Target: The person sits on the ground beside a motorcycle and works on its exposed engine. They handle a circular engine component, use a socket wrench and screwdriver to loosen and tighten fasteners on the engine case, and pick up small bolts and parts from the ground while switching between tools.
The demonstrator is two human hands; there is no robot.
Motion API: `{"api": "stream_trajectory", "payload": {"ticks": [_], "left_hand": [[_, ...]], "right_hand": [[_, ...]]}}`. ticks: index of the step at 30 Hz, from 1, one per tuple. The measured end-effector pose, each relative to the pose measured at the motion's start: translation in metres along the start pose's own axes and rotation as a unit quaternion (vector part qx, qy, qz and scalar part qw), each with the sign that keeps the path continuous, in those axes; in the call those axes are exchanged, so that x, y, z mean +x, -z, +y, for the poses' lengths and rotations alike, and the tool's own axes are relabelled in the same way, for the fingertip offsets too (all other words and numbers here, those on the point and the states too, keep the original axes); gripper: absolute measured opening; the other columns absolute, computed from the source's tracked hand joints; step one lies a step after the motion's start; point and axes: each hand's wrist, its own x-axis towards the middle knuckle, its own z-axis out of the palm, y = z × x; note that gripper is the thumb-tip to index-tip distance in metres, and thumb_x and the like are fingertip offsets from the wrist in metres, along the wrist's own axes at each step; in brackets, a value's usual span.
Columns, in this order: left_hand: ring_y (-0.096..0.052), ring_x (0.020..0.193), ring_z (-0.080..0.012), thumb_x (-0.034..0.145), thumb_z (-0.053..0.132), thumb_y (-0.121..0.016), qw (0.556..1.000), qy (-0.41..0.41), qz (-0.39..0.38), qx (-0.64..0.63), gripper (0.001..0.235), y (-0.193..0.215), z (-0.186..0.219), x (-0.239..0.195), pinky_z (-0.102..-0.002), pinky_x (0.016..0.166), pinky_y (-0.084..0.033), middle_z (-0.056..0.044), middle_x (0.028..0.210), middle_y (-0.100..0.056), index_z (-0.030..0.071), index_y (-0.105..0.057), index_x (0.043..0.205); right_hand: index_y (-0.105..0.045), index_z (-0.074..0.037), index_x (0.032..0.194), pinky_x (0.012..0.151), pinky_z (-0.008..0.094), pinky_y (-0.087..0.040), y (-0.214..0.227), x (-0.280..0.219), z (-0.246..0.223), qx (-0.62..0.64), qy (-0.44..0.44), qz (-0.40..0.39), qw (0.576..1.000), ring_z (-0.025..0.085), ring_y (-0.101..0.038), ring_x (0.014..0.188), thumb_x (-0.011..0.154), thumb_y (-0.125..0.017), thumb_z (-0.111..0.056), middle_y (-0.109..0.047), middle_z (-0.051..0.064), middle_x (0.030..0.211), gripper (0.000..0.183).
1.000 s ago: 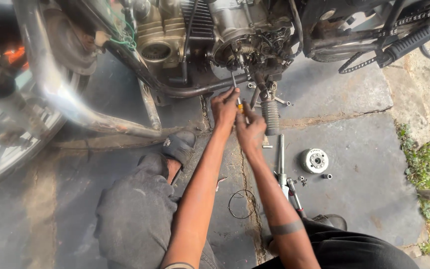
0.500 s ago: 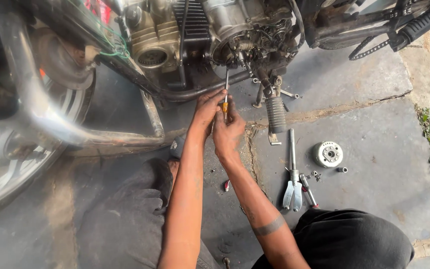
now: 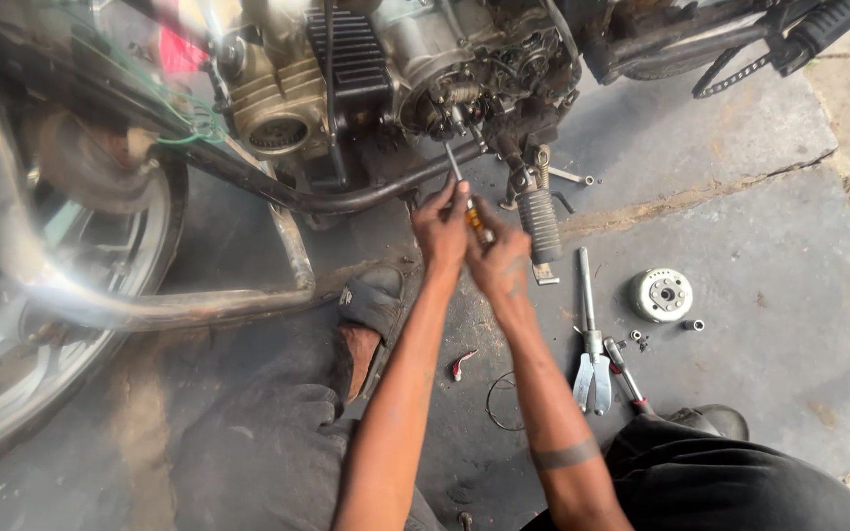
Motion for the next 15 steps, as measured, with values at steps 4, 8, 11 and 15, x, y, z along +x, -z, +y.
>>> {"api": "stream_trajectory", "payload": {"ticks": [4, 8, 11, 15], "left_hand": [[-0.06, 0.076, -0.0127, 0.101, 0.025, -0.069, 0.998, 0.063, -0.01, 0.017, 0.028, -0.028, 0.011, -0.024, -0.028, 0.066, -0.05, -0.007, 0.089, -0.072, 0.007, -0.077, 0.122], [-0.068, 0.09, -0.0141, 0.1, 0.026, -0.067, 0.999, -0.004, -0.005, -0.044, 0.032, -0.052, 0.016, -0.019, -0.028, 0.08, -0.054, -0.008, 0.101, -0.076, 0.004, -0.074, 0.122], [-0.07, 0.095, -0.0175, 0.099, 0.026, -0.067, 0.998, -0.029, 0.041, -0.04, 0.033, -0.061, 0.015, -0.02, -0.033, 0.084, -0.056, -0.011, 0.104, -0.074, 0.001, -0.074, 0.12], [-0.065, 0.091, -0.023, 0.1, 0.026, -0.066, 0.995, 0.087, 0.011, 0.037, 0.032, -0.06, 0.043, -0.029, -0.039, 0.085, -0.05, -0.014, 0.099, -0.072, 0.002, -0.076, 0.12]], "right_hand": [[-0.074, -0.009, 0.129, 0.062, 0.039, -0.059, 0.058, 0.025, -0.014, -0.067, 0.071, -0.011, 0.995, 0.026, -0.074, 0.067, 0.087, -0.077, -0.013, -0.075, 0.02, 0.094, 0.042], [-0.077, -0.012, 0.12, 0.066, 0.039, -0.059, 0.081, 0.05, -0.021, -0.093, 0.137, 0.009, 0.986, 0.029, -0.074, 0.07, 0.081, -0.083, -0.018, -0.077, 0.015, 0.092, 0.039], [-0.08, -0.013, 0.114, 0.062, 0.041, -0.057, 0.085, 0.053, -0.023, -0.112, 0.091, -0.004, 0.99, 0.029, -0.073, 0.065, 0.079, -0.084, -0.019, -0.078, 0.014, 0.086, 0.035], [-0.077, -0.015, 0.12, 0.064, 0.04, -0.057, 0.099, 0.068, -0.014, -0.099, 0.043, -0.098, 0.989, 0.027, -0.074, 0.066, 0.087, -0.085, -0.028, -0.077, 0.016, 0.085, 0.037]]}}
